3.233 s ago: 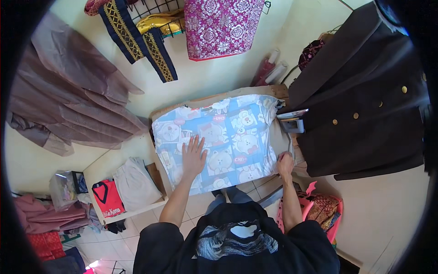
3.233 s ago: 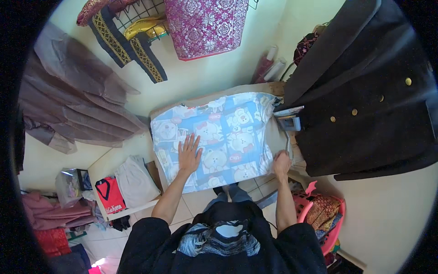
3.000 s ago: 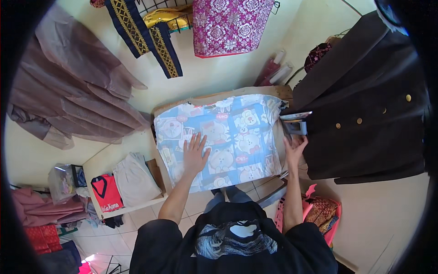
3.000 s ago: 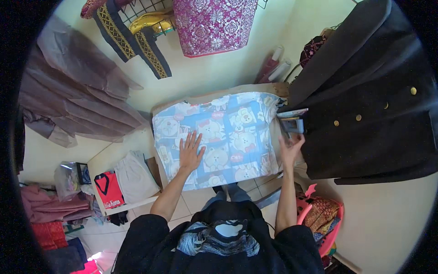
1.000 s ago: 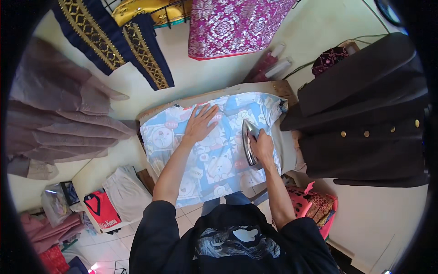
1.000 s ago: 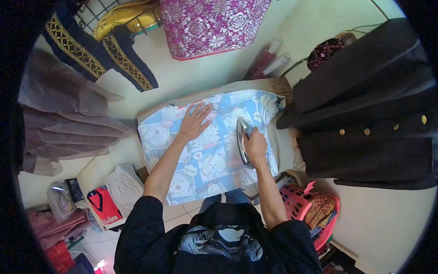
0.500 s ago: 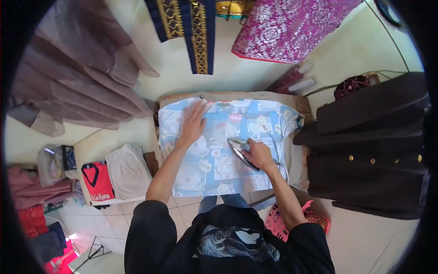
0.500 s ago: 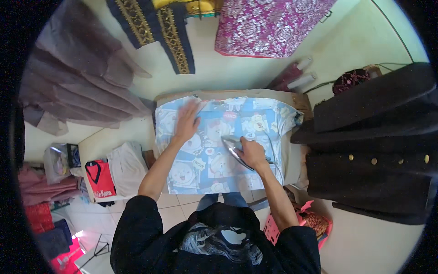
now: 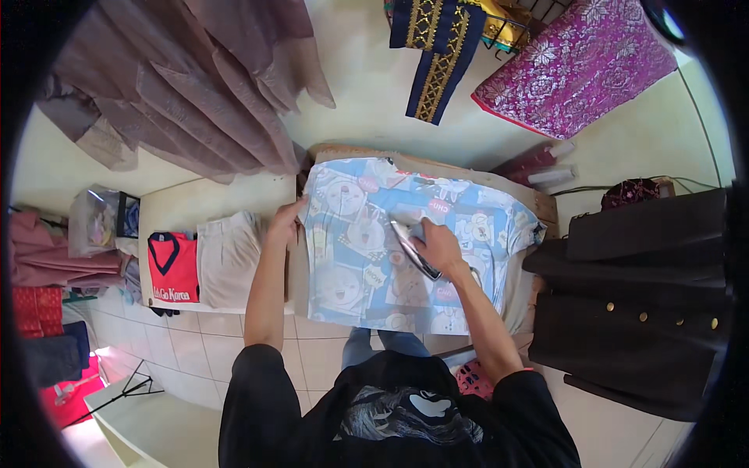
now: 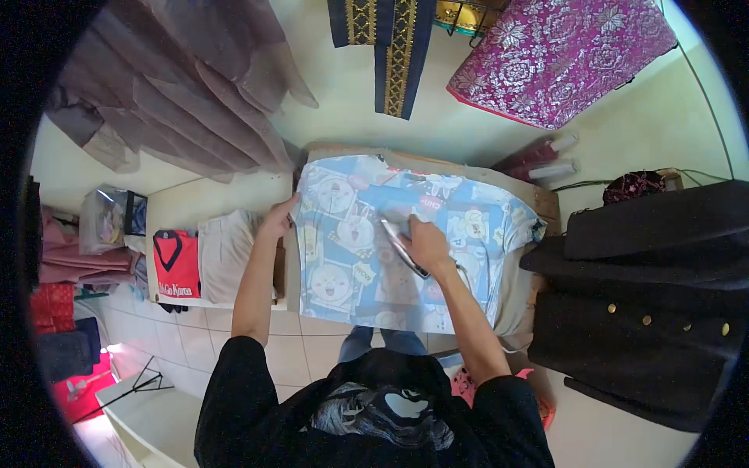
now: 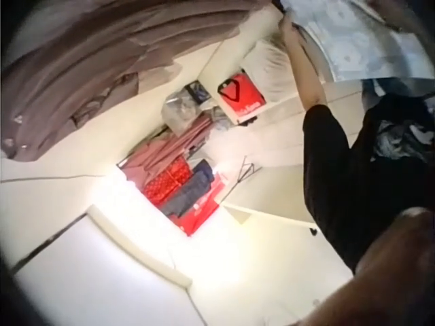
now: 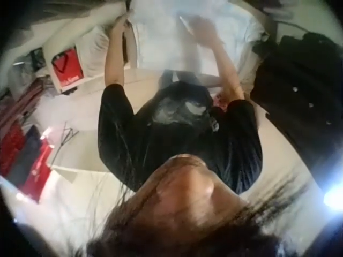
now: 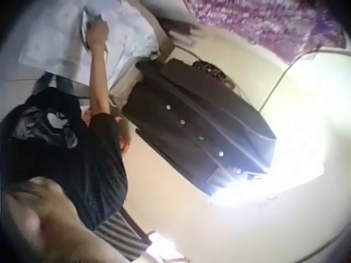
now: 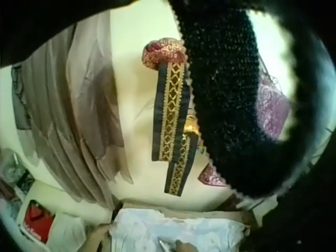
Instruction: The recorder is ironing a small light blue fabric on a table.
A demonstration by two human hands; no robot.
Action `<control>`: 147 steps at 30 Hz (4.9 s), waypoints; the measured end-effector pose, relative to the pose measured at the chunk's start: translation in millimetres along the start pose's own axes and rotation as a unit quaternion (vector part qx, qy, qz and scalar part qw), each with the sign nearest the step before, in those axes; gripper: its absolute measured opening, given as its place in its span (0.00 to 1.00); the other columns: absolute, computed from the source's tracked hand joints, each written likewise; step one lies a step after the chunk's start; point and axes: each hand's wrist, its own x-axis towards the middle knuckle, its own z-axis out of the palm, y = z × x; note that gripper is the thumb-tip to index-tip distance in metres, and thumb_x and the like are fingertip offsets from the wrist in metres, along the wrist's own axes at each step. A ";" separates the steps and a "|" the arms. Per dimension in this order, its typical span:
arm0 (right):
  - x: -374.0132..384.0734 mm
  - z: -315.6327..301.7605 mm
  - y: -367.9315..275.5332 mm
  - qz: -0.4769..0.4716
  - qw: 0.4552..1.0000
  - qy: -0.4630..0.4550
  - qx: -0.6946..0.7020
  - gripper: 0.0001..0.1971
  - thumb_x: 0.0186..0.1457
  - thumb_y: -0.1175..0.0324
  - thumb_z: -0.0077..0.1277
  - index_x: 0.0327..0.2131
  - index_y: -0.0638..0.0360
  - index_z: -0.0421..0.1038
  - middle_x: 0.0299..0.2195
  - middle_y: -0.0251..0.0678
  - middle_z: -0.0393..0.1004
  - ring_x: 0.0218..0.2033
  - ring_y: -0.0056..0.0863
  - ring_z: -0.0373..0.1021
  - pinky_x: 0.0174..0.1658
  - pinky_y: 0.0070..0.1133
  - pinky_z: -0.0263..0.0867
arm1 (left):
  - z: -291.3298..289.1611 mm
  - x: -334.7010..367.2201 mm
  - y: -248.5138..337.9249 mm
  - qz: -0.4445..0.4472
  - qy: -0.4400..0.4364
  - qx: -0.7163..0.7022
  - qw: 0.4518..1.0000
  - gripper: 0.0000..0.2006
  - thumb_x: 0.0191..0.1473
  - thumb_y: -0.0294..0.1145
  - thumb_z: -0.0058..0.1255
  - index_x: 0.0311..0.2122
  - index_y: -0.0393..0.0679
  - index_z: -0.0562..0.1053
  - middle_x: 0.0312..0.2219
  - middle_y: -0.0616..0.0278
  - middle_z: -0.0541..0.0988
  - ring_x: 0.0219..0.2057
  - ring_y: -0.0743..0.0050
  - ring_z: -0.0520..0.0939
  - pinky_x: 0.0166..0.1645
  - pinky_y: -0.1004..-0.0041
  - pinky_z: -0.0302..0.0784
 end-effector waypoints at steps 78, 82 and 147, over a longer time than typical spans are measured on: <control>79.0 43.8 -148.6 -0.263 0.940 -0.198 -0.093 0.18 0.52 0.57 0.58 0.42 0.57 0.70 0.33 0.50 0.78 0.37 0.52 0.75 0.40 0.43 0.71 | -53.2 3.2 -8.7 0.274 0.068 -0.111 0.953 0.06 0.50 0.25 0.65 0.33 0.43 0.78 0.30 0.68 0.80 0.31 0.83 0.75 0.40 0.79 0.70; 101.3 53.2 -147.0 -0.147 0.982 -0.103 -0.057 0.19 0.53 0.58 0.58 0.42 0.59 0.70 0.33 0.51 0.78 0.37 0.53 0.75 0.40 0.44 0.71 | -37.8 -8.8 2.0 0.223 0.056 -0.240 0.943 0.10 0.49 0.21 0.64 0.37 0.41 0.78 0.35 0.61 0.81 0.37 0.73 0.81 0.46 0.75 0.76; 29.7 55.1 -138.0 -0.056 0.996 -0.066 -0.036 0.22 0.49 0.59 0.62 0.44 0.61 0.70 0.34 0.53 0.79 0.37 0.53 0.76 0.40 0.42 0.72 | 12.6 -155.8 -70.7 0.310 0.188 0.210 0.908 0.07 0.52 0.33 0.59 0.33 0.40 0.78 0.30 0.51 0.79 0.33 0.52 0.81 0.39 0.60 0.76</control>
